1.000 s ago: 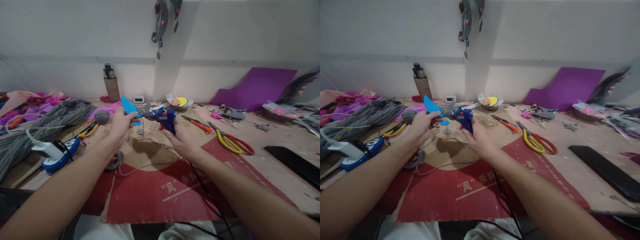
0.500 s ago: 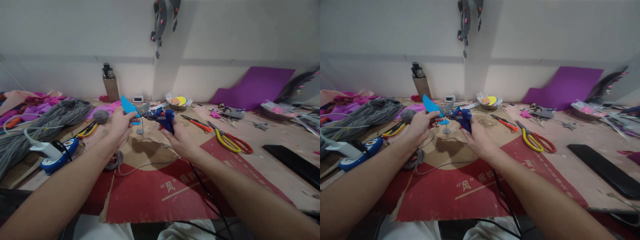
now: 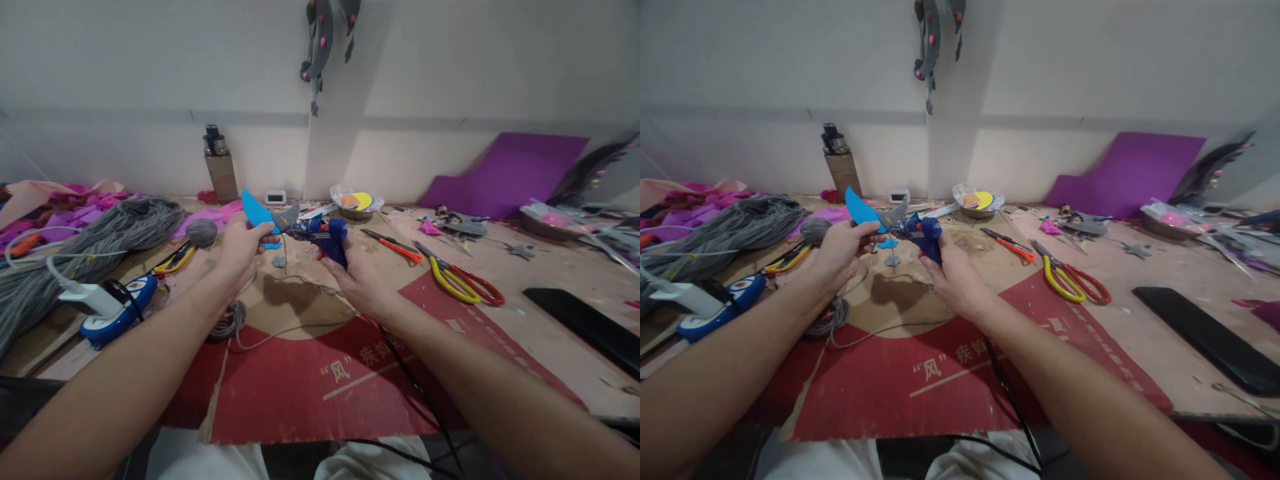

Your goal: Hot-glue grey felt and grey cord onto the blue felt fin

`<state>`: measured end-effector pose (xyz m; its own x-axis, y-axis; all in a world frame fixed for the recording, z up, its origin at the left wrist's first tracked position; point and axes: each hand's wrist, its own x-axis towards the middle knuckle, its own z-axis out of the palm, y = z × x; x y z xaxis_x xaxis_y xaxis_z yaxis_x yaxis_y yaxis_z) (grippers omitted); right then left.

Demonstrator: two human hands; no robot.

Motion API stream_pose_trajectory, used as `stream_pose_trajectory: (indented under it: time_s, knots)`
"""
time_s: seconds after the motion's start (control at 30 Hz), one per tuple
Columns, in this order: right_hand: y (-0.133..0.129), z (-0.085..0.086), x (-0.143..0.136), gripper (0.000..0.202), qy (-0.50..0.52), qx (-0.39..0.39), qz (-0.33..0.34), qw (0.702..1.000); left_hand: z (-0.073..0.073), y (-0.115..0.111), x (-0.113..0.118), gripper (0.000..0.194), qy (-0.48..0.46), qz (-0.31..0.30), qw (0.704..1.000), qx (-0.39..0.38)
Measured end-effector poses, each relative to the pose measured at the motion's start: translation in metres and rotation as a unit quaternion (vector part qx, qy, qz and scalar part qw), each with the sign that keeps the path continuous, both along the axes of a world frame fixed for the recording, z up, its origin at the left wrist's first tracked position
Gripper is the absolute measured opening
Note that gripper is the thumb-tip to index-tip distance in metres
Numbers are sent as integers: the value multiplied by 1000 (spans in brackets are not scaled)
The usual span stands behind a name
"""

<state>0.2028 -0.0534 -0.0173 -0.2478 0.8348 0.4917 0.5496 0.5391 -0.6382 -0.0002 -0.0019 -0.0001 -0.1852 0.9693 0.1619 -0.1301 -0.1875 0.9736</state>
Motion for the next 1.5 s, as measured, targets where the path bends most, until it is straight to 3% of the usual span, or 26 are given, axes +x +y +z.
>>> stream_pose_trajectory:
  time_s: [1.13,1.5]
  knots:
    - [-1,0,1,40,-31,14,-17,999,-5,6,-4,18,36,-8,999,-3]
    - [0,0,2,37,-10,12,-18,1000,-1,0,0,20,53,-48,997,-15]
